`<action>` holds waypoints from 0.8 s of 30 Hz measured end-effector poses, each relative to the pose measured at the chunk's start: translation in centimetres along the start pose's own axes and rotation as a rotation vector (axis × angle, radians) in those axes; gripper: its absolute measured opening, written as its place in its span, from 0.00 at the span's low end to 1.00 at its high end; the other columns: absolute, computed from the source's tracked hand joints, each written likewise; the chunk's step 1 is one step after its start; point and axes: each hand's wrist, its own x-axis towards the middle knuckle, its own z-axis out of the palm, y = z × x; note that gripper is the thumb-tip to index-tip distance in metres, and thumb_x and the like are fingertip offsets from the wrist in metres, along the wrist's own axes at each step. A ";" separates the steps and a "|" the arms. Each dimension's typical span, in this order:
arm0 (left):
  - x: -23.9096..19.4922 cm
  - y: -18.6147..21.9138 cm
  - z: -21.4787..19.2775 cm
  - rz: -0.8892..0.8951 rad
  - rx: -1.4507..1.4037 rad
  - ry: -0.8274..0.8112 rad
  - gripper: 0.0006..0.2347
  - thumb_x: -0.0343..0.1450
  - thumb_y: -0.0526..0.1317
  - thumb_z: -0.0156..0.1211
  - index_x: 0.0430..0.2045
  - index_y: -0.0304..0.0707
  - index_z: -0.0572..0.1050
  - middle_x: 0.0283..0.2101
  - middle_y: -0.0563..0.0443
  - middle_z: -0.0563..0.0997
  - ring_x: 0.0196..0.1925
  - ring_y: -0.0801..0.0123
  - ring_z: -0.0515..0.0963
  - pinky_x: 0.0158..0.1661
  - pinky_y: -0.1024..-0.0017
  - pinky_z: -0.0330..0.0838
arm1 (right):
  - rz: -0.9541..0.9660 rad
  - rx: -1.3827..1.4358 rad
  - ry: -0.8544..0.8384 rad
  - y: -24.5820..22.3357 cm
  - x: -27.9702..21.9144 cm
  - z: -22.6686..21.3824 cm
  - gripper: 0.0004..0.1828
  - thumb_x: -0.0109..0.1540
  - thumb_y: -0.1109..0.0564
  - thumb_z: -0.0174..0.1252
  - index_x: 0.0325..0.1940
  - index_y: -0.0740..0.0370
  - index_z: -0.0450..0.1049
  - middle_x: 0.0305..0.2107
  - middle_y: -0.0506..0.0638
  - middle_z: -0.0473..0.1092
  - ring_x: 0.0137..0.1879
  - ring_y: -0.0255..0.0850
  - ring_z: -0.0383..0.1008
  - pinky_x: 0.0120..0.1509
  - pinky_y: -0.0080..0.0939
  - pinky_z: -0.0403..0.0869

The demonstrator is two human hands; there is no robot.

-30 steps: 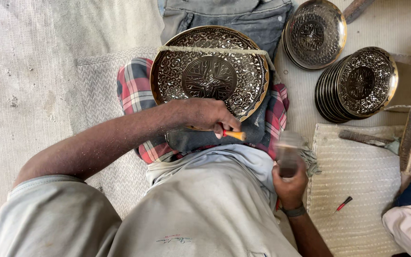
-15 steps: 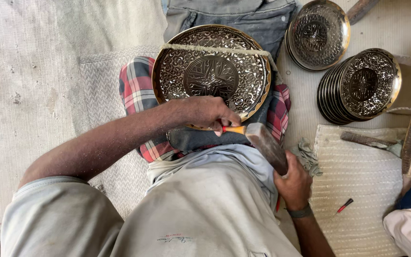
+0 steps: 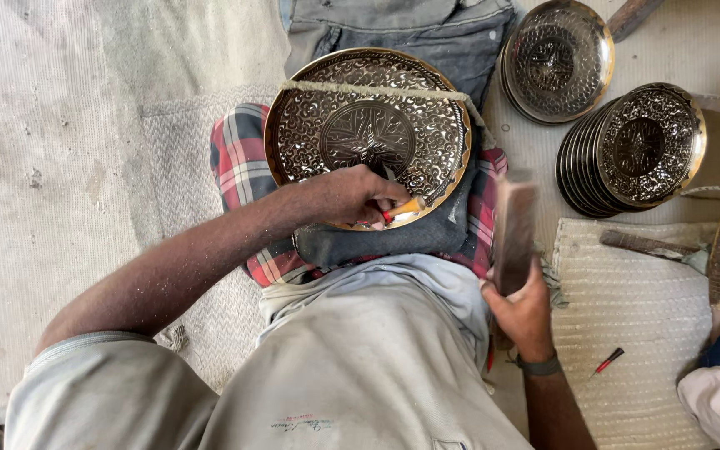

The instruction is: The person sits on the floor and uses a hammer and chisel to engrave a decorative pattern into a brass plate. They repeatedly strike the chisel to create a textured design, occasionally wiping the plate with a cloth to remove debris.

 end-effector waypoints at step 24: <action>-2.4 1.4 2.1 -0.088 -0.196 0.595 0.18 0.68 0.36 0.73 0.49 0.38 0.72 0.40 0.48 0.87 0.44 0.67 0.89 0.45 0.70 0.83 | -0.100 -0.110 -0.020 -4.5 2.8 -1.2 0.41 0.54 0.54 0.74 0.67 0.67 0.64 0.45 0.58 0.76 0.51 0.45 0.78 0.57 0.46 0.75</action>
